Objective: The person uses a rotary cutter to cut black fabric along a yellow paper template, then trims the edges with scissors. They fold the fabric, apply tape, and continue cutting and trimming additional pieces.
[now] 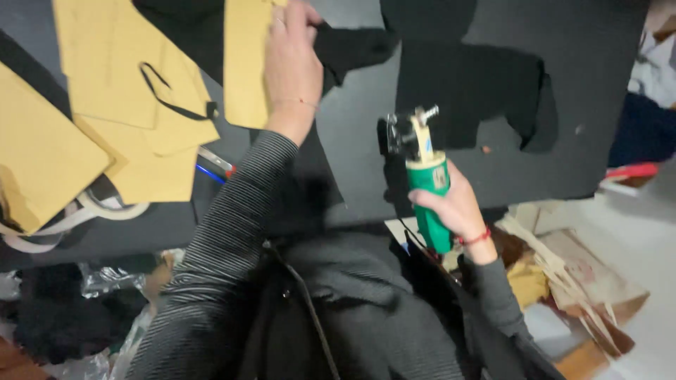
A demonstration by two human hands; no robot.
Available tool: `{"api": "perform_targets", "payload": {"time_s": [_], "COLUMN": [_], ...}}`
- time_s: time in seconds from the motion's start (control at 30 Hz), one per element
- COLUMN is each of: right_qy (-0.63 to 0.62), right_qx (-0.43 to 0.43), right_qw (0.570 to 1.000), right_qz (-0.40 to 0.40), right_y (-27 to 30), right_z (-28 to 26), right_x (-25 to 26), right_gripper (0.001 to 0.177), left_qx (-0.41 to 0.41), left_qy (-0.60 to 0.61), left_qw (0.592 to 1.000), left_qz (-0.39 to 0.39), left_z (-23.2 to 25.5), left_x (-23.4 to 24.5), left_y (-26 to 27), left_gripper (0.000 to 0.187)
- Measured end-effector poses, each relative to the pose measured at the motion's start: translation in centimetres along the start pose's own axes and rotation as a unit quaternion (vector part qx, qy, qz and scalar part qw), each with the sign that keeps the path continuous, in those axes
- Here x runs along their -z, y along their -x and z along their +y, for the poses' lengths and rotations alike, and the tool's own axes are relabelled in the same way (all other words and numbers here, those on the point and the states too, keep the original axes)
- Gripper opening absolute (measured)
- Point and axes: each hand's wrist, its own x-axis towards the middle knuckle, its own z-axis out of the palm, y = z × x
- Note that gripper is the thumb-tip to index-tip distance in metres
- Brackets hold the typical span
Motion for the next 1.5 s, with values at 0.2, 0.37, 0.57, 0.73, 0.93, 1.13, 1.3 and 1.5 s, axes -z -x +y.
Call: {"api": "perform_targets", "payload": {"time_s": [0.2,0.37,0.57,0.73,0.93,1.13,1.3,1.5], "right_qy": [-0.04,0.001,0.008,0.014,0.007,-0.03,0.021,-0.075], "right_qx": [-0.116,-0.159,-0.131,-0.127,-0.091,-0.127,-0.087,-0.141], "right_qw": [0.992,0.983,0.986,0.989,0.993,0.989,0.993,0.984], "right_qz": [0.041,0.093,0.105,0.077,0.077,0.075,0.073,0.077], "right_y": [5.5,4.7,3.2,3.0,2.4,0.8,-1.0,-2.5], "right_z": [8.0,8.1,8.1,8.6,9.5,8.2,7.5,4.8], "right_x": [2.4,3.6,3.9,4.8,5.3,5.6,5.9,5.8], "right_gripper": [0.052,0.046,0.046,0.046,0.051,0.048,0.043,0.037], "left_qx": [-0.23,-0.309,-0.306,-0.287,-0.282,-0.269,-0.272,-0.281], "left_qy": [-0.089,-0.044,-0.032,-0.025,-0.022,0.003,-0.022,-0.034], "left_qw": [0.957,0.904,0.9,0.907,0.907,0.908,0.906,0.905], "left_qz": [-0.152,-0.294,-0.31,-0.308,-0.311,-0.321,-0.323,-0.317], "left_z": [6.4,7.1,6.2,6.5,7.0,6.8,6.9,6.9], "left_x": [-2.8,-9.3,-9.8,-9.5,-8.8,-9.2,-9.0,-8.7], "left_y": [5.4,13.0,14.5,14.3,13.9,13.9,13.8,13.8], "left_gripper": [0.018,0.03,0.038,0.039,0.039,0.043,0.04,0.041]}}
